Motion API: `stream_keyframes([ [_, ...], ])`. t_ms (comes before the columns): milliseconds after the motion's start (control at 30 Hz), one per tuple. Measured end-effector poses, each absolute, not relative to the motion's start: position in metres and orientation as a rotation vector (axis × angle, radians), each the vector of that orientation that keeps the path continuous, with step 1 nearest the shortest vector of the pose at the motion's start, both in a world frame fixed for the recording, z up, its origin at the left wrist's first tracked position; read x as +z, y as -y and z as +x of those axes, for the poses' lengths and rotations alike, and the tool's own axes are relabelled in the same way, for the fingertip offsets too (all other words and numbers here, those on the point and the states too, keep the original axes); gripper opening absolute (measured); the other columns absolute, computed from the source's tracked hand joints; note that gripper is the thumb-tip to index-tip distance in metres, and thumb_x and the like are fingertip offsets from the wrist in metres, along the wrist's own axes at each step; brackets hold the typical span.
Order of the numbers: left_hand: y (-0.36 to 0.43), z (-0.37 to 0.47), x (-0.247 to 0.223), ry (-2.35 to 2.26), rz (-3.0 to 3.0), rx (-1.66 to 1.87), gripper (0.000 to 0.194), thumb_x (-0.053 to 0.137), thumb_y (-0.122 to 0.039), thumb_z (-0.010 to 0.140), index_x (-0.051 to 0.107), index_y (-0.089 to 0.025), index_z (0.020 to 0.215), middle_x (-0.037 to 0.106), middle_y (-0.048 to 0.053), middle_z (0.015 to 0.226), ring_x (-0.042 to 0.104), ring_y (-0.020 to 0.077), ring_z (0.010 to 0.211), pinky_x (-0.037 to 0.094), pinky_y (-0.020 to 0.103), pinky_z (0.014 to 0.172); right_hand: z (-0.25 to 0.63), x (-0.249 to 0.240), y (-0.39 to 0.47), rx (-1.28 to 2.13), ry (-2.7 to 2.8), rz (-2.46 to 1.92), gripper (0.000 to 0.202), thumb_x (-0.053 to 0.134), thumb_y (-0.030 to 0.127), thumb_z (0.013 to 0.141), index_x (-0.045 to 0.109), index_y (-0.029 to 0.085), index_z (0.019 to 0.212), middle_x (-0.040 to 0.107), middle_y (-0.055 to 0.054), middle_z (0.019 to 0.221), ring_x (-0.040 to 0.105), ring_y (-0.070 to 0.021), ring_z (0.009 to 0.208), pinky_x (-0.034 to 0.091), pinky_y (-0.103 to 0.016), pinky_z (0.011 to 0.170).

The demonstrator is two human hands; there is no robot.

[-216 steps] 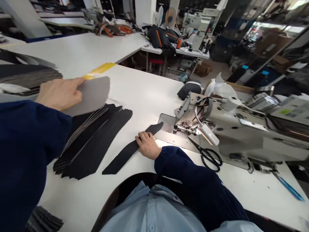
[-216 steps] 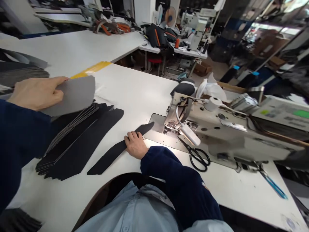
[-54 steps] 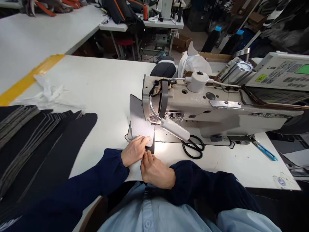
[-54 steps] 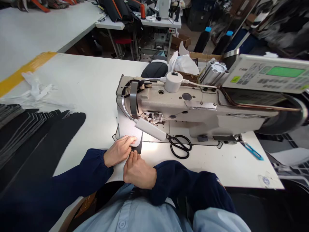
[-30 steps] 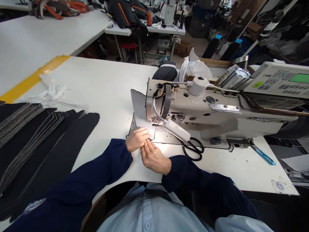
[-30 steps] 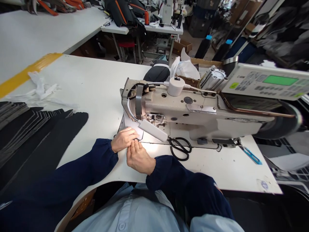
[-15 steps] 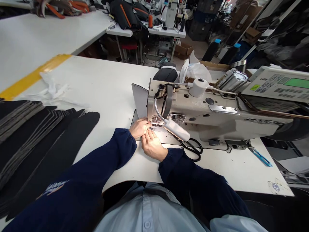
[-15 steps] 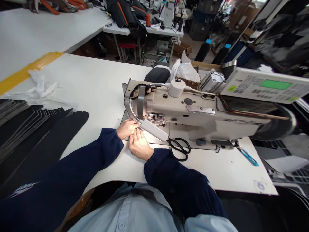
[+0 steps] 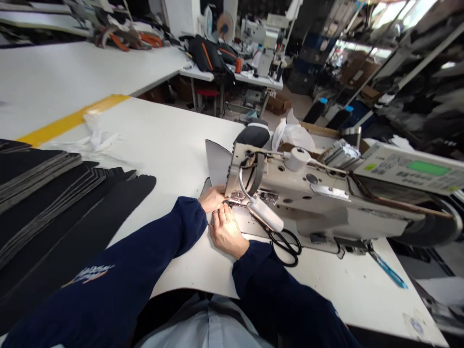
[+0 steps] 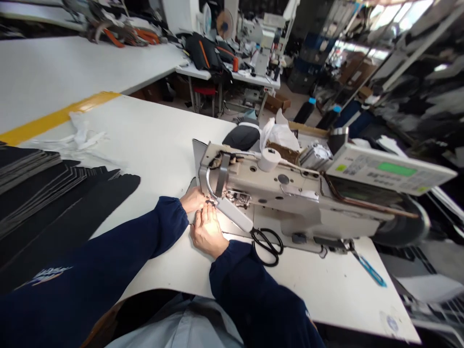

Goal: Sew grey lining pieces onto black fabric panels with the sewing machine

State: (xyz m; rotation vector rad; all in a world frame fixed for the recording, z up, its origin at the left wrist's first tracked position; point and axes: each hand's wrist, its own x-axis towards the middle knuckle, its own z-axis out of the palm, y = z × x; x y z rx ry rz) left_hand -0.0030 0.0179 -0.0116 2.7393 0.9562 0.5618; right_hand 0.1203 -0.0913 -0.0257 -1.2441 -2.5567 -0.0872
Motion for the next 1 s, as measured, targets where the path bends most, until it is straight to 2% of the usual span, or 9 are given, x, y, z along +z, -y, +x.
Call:
stream_keyframes([
  [133,-0.029,-0.015,-0.007,-0.847,2.868,0.503,0.018,0.06,-0.01,0.077,0.069,-0.018,0.09,0.069,0.008,0.097,0.062,0.02,0.096,0.049,0.03,0.088,0.124,-0.034,0.091,-0.195,2.537,-1.175,0.047,0.046,0.02,0.09,0.051,-0.009,0.126,0.046,-0.037,0.134,0.045,-0.0383,0.13,0.039,-0.057,0.105],
  [300,-0.06,-0.045,0.013,-1.02,2.975,0.427,0.055,0.061,-0.004,0.068,0.062,-0.019,0.121,0.06,0.012,0.128,0.057,0.0246,0.113,0.044,0.036,0.094,0.126,-0.041,0.09,-0.28,2.461,-1.135,0.043,0.049,0.021,0.088,0.055,-0.006,0.121,0.05,-0.035,0.131,0.046,-0.0403,0.129,0.046,-0.056,0.099],
  [400,-0.072,-0.046,0.028,-1.128,2.979,0.34,0.054,0.061,-0.001,0.068,0.063,-0.022,0.118,0.054,0.011,0.138,0.051,0.0256,0.122,0.038,0.039,0.1,0.126,-0.044,0.088,-0.311,2.43,-1.141,0.042,0.049,0.021,0.087,0.056,-0.005,0.12,0.052,-0.033,0.129,0.048,-0.0395,0.127,0.049,-0.054,0.097],
  [500,-0.067,-0.037,0.039,-1.2,2.953,0.222,0.035,0.06,0.001,0.071,0.069,-0.018,0.098,0.065,0.011,0.121,0.054,0.0252,0.116,0.037,0.039,0.1,0.129,-0.045,0.085,-0.335,2.37,-1.139,0.04,0.046,0.02,0.088,0.056,-0.001,0.121,0.055,-0.029,0.127,0.051,-0.0361,0.123,0.051,-0.05,0.096],
  [600,-0.042,-0.032,0.047,-1.293,2.866,0.096,0.019,0.056,0.0,0.076,0.069,-0.013,0.08,0.071,0.014,0.093,0.062,0.0259,0.094,0.044,0.038,0.085,0.133,-0.044,0.081,-0.348,2.289,-1.059,0.038,0.037,0.021,0.093,0.056,0.003,0.121,0.061,-0.025,0.116,0.059,-0.0325,0.111,0.056,-0.044,0.088],
  [667,-0.015,-0.033,0.05,-1.345,2.773,0.012,0.019,0.054,-0.003,0.079,0.069,-0.013,0.073,0.071,0.014,0.083,0.064,0.0254,0.083,0.046,0.035,0.072,0.134,-0.042,0.081,-0.321,2.261,-1.006,0.039,0.032,0.022,0.095,0.054,0.006,0.123,0.062,-0.024,0.109,0.062,-0.0316,0.102,0.058,-0.043,0.08],
  [800,0.045,-0.044,0.055,-1.398,2.553,-0.056,0.014,0.061,-0.01,0.078,0.069,-0.018,0.071,0.072,0.009,0.08,0.065,0.023,0.079,0.047,0.03,0.066,0.125,-0.037,0.093,-0.273,2.341,-0.899,0.042,0.03,0.013,0.094,0.046,0.01,0.133,0.061,-0.02,0.113,0.059,-0.0319,0.106,0.053,-0.051,0.083],
  [900,0.082,-0.066,0.063,-1.43,2.375,-0.061,0.005,0.066,-0.016,0.074,0.07,-0.019,0.072,0.071,0.007,0.076,0.064,0.0211,0.074,0.047,0.027,0.062,0.109,-0.03,0.12,-0.326,2.404,-0.867,0.04,0.032,0.01,0.092,0.052,0.013,0.127,0.063,-0.019,0.109,0.06,-0.0306,0.1,0.05,-0.051,0.082],
  [1000,0.11,-0.091,0.073,-1.442,2.208,-0.066,0.01,0.063,-0.022,0.078,0.07,-0.017,0.074,0.069,0.005,0.07,0.062,0.0176,0.065,0.045,0.024,0.056,0.088,-0.021,0.149,-0.312,2.429,-0.855,0.037,0.037,0.006,0.087,0.059,0.016,0.115,0.063,-0.018,0.112,0.058,-0.0295,0.103,0.046,-0.049,0.087],
])
